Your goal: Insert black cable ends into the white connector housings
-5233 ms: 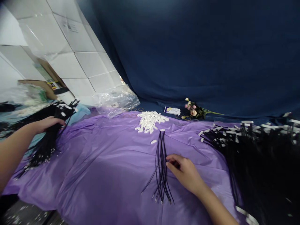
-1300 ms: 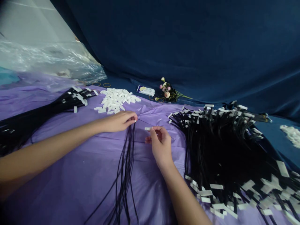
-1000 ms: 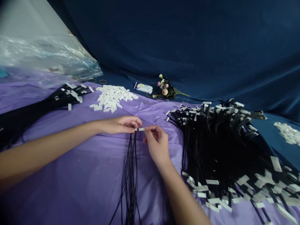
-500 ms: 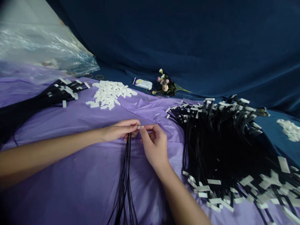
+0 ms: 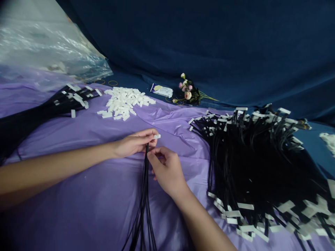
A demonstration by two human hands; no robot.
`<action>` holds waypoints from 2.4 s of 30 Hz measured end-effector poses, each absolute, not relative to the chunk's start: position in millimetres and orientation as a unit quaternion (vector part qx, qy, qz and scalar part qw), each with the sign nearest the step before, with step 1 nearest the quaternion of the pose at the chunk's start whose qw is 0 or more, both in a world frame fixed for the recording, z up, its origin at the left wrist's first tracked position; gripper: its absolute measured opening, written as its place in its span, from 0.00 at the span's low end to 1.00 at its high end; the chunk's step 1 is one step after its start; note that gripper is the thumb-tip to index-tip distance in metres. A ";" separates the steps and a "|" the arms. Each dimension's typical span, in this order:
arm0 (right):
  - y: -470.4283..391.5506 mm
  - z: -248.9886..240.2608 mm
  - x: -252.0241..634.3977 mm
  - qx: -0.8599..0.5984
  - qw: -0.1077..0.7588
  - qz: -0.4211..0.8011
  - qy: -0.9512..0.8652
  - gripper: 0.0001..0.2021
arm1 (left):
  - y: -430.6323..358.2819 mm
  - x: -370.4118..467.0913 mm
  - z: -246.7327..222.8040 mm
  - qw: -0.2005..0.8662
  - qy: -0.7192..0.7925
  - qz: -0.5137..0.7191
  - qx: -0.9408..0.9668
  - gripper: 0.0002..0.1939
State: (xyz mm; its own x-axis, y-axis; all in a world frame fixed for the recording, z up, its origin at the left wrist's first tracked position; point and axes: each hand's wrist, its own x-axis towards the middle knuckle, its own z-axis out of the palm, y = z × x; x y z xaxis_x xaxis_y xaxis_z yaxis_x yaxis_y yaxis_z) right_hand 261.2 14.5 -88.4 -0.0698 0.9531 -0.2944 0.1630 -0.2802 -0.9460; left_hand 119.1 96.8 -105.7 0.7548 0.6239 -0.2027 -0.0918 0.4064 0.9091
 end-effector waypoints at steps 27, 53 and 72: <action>28.7 -63.4 304.8 -0.425 0.734 0.487 -0.209 0.11 | 101.2 121.8 -102.0 0.815 0.295 0.250 0.433 0.10; 15.8 -86.5 285.6 -0.603 0.428 0.081 -0.668 0.08 | 100.5 121.4 -95.0 0.844 0.299 0.292 0.337 0.06; 14.5 -88.8 291.5 -0.594 0.382 0.000 -0.708 0.08 | 99.3 120.0 -108.4 0.789 0.263 0.236 0.503 0.09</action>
